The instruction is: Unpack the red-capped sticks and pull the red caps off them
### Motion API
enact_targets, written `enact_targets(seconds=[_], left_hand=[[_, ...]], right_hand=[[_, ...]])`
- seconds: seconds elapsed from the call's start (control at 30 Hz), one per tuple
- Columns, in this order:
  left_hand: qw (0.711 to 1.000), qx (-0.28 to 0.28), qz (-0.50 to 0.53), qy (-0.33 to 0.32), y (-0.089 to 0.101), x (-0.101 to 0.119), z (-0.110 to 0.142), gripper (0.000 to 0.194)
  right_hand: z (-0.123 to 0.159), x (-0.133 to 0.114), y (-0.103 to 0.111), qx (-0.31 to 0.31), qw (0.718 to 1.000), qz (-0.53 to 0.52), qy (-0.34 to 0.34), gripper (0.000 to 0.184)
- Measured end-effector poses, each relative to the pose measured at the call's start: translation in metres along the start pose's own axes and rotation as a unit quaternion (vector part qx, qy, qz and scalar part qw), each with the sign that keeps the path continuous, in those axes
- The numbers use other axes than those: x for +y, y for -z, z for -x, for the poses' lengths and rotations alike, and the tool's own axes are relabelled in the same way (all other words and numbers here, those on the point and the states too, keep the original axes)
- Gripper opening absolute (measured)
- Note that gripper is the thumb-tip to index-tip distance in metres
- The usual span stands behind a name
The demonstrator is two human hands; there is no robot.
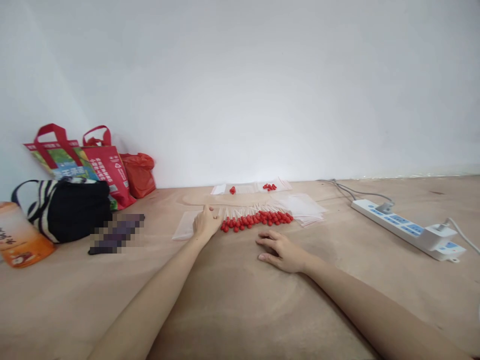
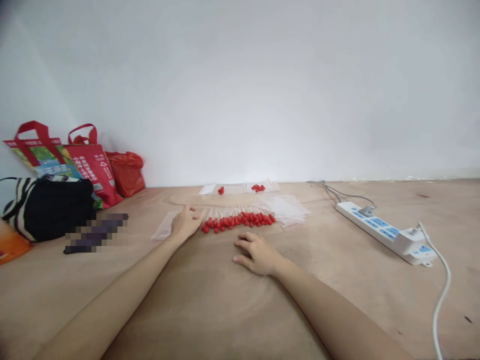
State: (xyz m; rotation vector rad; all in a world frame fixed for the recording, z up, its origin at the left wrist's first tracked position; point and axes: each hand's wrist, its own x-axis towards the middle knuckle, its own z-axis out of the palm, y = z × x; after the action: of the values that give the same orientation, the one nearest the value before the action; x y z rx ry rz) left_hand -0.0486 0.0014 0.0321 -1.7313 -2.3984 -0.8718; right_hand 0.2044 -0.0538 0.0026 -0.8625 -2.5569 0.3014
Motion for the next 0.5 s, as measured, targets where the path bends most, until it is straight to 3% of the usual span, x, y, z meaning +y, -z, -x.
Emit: enact_targets(seconds=[0.17, 0.27, 0.37, 0.43, 0.5], left_hand=[[0.994, 0.073, 0.081, 0.008, 0.002, -0.010, 0.005, 0.023], [0.980, 0.106, 0.163, -0.034, 0.002, -0.014, 0.020, 0.021], [0.938, 0.122, 0.279, -0.165, 0.002, -0.017, 0.042, 0.018], [0.915, 0.104, 0.268, -0.282, 0.005, -0.017, 0.057, 0.011], [0.883, 0.079, 0.226, -0.403, 0.008, -0.015, 0.068, 0.007]], right_hand=[[0.001, 0.001, 0.000, 0.002, 1.000, -0.004, 0.002, 0.043], [0.001, -0.001, -0.003, 0.030, 0.999, -0.019, 0.004, 0.046], [0.000, -0.003, -0.009, 0.142, 0.990, -0.011, -0.023, 0.058], [-0.001, -0.005, -0.014, 0.238, 0.970, 0.018, -0.045, 0.060], [-0.002, -0.006, -0.017, 0.292, 0.954, 0.053, -0.044, 0.058]])
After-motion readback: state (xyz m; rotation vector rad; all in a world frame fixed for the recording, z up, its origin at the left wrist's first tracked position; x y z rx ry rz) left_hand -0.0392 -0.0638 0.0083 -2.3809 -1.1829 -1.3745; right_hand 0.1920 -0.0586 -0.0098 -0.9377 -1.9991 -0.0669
